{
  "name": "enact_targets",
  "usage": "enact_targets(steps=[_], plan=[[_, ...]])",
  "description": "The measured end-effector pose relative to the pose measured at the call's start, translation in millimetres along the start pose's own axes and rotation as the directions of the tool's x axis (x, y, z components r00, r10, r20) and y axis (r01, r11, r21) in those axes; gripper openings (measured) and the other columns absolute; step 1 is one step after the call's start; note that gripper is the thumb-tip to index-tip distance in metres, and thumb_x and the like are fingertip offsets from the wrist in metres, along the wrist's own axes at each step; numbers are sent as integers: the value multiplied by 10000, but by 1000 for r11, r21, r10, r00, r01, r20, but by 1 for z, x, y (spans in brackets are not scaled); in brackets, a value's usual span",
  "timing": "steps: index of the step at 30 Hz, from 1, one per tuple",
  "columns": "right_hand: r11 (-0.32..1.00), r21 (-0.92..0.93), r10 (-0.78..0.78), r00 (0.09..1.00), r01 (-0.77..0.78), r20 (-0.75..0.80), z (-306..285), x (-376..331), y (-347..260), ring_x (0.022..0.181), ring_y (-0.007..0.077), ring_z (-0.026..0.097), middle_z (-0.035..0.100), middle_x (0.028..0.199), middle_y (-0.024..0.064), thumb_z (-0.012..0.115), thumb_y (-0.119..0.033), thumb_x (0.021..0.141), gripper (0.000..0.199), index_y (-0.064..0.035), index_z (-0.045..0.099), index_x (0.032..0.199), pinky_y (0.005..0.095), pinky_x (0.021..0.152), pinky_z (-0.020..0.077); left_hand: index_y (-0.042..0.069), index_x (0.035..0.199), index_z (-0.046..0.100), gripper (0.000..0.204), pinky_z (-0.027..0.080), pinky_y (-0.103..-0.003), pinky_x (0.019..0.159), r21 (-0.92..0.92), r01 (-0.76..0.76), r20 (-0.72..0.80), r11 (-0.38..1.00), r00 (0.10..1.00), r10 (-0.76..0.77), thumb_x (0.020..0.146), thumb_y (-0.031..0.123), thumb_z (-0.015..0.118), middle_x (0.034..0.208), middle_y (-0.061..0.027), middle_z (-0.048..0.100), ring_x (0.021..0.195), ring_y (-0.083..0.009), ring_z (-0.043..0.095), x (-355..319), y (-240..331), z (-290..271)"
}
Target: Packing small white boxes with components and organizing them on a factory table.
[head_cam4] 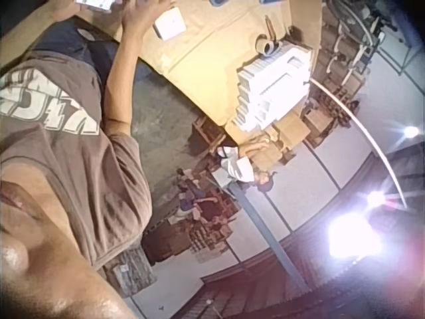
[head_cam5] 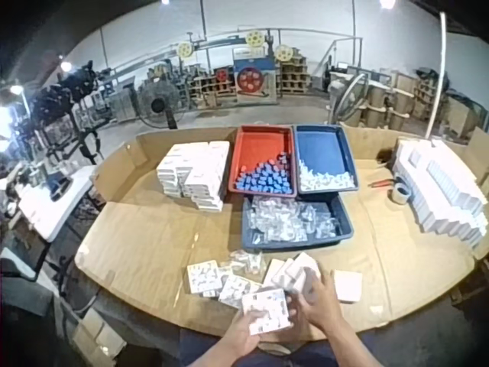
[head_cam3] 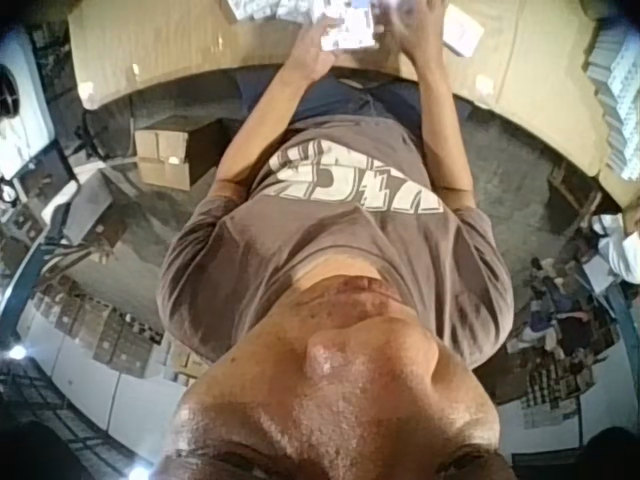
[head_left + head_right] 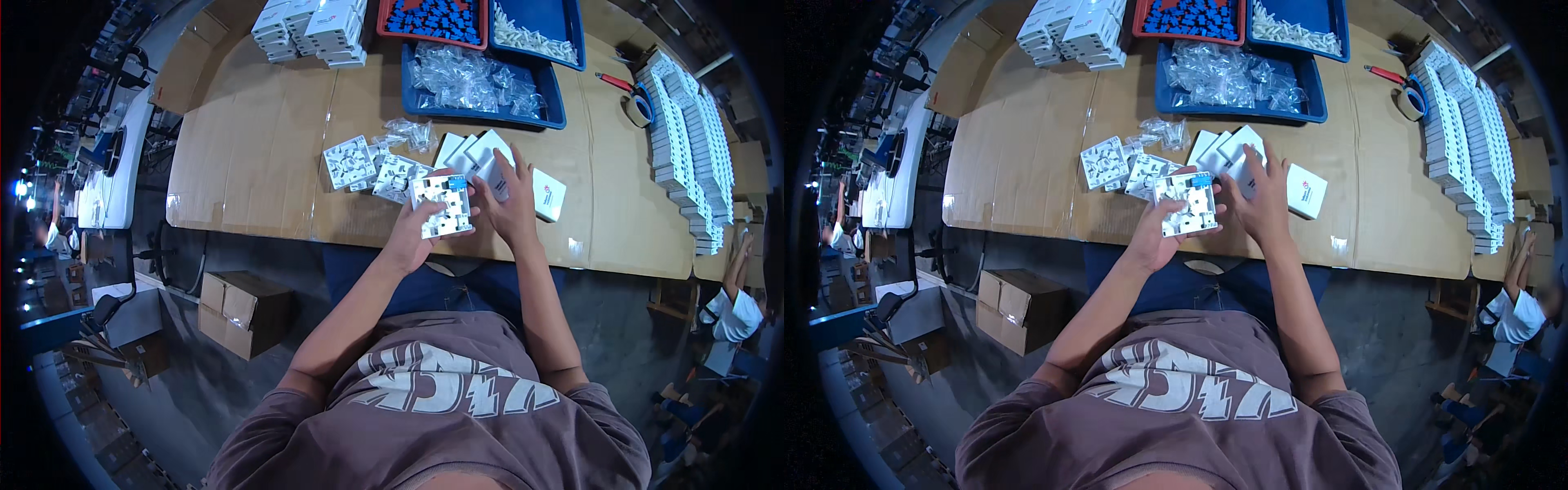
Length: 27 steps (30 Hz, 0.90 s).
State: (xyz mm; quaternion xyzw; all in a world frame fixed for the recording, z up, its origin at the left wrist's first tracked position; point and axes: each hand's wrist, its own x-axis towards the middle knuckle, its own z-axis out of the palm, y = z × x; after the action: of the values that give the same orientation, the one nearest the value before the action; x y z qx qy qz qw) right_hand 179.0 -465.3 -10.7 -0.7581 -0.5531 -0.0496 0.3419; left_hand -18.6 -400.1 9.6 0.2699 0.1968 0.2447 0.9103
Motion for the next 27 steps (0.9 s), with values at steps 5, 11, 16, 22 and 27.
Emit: enact_targets(steps=[5, 11, 16, 22, 27], plan=[[856, 458, 180, 969, -240, 170, -15, 4, -46, 910, 283, 741, 765, 1010, 192, 785, -222, 912, 353, 45, 727, 1135, 377, 812, 561, 97, 1522, 446, 653, 499, -343, 1087, 24, -98, -85, 995, 991, 100, 890, -63, 481, 1388, -83, 575, 1277, -200, 588, -3, -5, 3], [619, 611, 268, 863, -494, 428, -13, 8, -66, 775, 95, 662, 743, 844, 89, 755, -178, 949, 290, 73, 730, 1093, 275, 663, 523, 104, 1471, 480, 617, 449, -313, 1078, 403, -149, -31, 903, 984, 177, 878, -63, 443, 1361, -73, 518, 1264, -155, 526, -3, -6, -5], [595, 610, 273, 846, -523, 458, 5, 1, -64, 744, 64, 605, 697, 802, 42, 733, -144, 964, 272, 72, 716, 1130, 251, 641, 493, 116, 1478, 437, 600, 453, -309, 1072, 330, -251, -57, 910, 957, 285, 907, -69, 425, 1371, -70, 501, 1260, -152, 527, -5, -14, -1], [402, 785, 406, 860, -471, 308, 0, 16, -56, 775, 94, 668, 735, 887, 90, 706, -91, 977, 264, 53, 652, 1191, 255, 671, 542, 105, 1513, 347, 625, 524, -420, 1071, 77, -406, -205, 911, 887, 413, 919, -69, 436, 1342, -159, 570, 1245, -263, 611, -1, 10, -12], [759, 269, 210, 613, -593, 761, 5, 70, -1, 579, 135, 639, 710, 761, 104, 803, -130, 865, 401, 64, 656, 1183, 297, 491, 500, 121, 1510, 380, 661, 560, -472, 1029, -63, -359, -178, 931, 922, 344, 882, -81, 421, 1364, -198, 578, 1233, -323, 633, -12, 5, -17]])
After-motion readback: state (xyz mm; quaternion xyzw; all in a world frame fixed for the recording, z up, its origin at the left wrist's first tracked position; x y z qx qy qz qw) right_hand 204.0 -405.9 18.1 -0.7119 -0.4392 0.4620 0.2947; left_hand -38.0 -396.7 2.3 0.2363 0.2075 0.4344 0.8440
